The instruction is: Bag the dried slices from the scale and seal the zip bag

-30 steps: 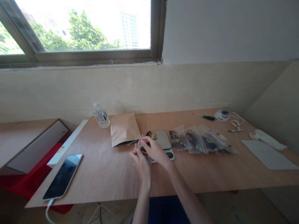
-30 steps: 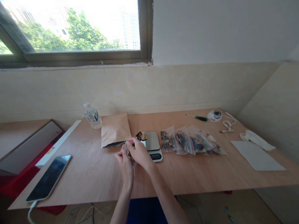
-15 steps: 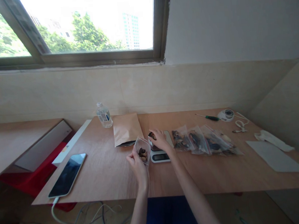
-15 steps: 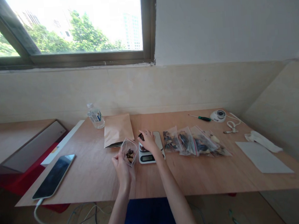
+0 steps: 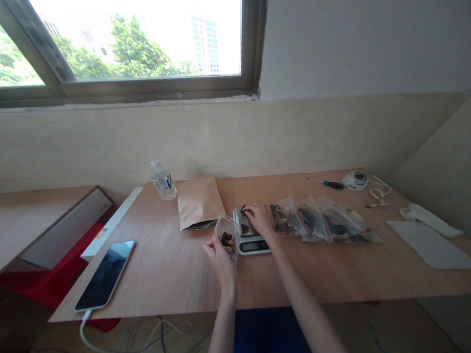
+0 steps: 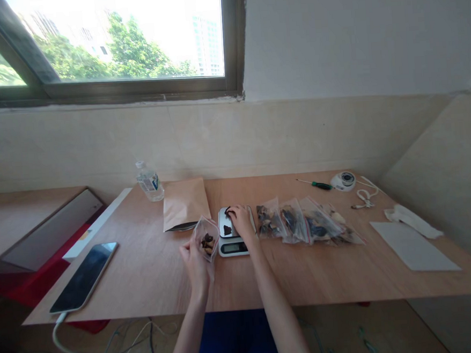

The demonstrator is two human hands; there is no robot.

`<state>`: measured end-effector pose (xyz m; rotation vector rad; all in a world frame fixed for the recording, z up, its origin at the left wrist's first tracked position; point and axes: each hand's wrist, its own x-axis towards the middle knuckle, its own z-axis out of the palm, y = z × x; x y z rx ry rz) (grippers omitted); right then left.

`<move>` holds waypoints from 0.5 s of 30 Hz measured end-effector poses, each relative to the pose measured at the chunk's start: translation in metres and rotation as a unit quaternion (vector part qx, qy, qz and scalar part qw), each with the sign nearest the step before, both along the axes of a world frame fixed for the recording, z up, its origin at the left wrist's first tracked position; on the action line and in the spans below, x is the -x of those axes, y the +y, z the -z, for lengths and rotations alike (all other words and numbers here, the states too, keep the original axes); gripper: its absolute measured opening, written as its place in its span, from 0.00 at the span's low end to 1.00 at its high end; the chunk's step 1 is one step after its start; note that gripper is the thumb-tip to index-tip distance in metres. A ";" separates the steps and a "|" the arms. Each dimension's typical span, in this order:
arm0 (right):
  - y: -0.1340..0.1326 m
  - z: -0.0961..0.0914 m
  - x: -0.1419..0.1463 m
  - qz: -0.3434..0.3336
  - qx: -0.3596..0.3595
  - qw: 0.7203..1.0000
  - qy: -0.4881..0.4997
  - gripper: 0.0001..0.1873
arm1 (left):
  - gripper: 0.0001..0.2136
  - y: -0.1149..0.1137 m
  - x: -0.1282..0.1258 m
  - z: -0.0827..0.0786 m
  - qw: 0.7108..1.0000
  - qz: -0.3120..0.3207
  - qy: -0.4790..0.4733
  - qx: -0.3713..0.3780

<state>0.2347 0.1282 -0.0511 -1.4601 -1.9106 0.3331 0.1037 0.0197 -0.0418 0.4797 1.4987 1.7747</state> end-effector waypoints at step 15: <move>-0.041 -0.055 0.019 -0.059 0.045 0.947 0.314 0.11 | 0.13 -0.004 -0.001 -0.005 1.000 0.008 -0.007 -0.018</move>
